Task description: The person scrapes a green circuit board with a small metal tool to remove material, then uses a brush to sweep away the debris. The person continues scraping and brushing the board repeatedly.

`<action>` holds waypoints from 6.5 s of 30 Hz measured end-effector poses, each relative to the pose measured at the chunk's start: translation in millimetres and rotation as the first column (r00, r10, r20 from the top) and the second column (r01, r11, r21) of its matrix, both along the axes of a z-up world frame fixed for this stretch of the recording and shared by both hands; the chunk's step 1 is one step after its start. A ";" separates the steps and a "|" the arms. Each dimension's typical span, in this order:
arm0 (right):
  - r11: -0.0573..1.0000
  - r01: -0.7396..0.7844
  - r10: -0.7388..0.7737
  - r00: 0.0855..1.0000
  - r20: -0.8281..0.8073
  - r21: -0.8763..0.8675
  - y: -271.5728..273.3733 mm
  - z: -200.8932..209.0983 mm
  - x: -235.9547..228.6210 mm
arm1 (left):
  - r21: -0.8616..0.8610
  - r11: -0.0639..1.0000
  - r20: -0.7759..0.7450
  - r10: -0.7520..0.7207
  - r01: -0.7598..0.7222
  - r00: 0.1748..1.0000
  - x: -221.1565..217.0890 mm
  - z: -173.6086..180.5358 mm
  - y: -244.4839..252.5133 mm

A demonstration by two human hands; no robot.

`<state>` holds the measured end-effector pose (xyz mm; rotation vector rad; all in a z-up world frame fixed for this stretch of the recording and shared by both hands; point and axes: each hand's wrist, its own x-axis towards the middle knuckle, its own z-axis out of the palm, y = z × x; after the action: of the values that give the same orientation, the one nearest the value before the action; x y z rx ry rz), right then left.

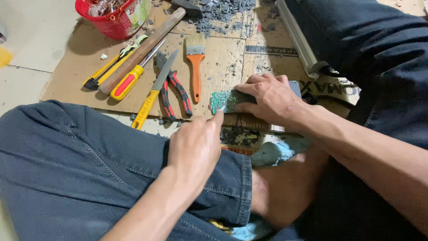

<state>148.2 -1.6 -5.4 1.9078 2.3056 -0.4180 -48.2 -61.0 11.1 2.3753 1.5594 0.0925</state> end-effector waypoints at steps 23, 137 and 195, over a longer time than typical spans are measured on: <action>1.000 -0.013 0.012 0.999 -0.049 -0.026 5.7 -4.5 6.1 | -0.378 0.897 0.144 0.303 -0.230 0.942 -1.7 18.6 13.5; 0.999 0.037 -0.036 0.999 -0.005 0.039 1.2 -10.3 4.6 | -0.319 0.910 0.077 0.304 -0.266 0.949 35.0 15.0 -1.4; 0.996 0.070 -0.069 0.997 -0.020 0.059 -1.7 -8.1 5.3 | -0.295 0.949 0.100 0.151 -0.116 0.984 34.5 23.2 2.2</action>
<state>153.5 -3.4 -13.5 2.0256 2.2933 -0.3790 -13.7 -58.8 34.3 2.0034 1.5574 0.0344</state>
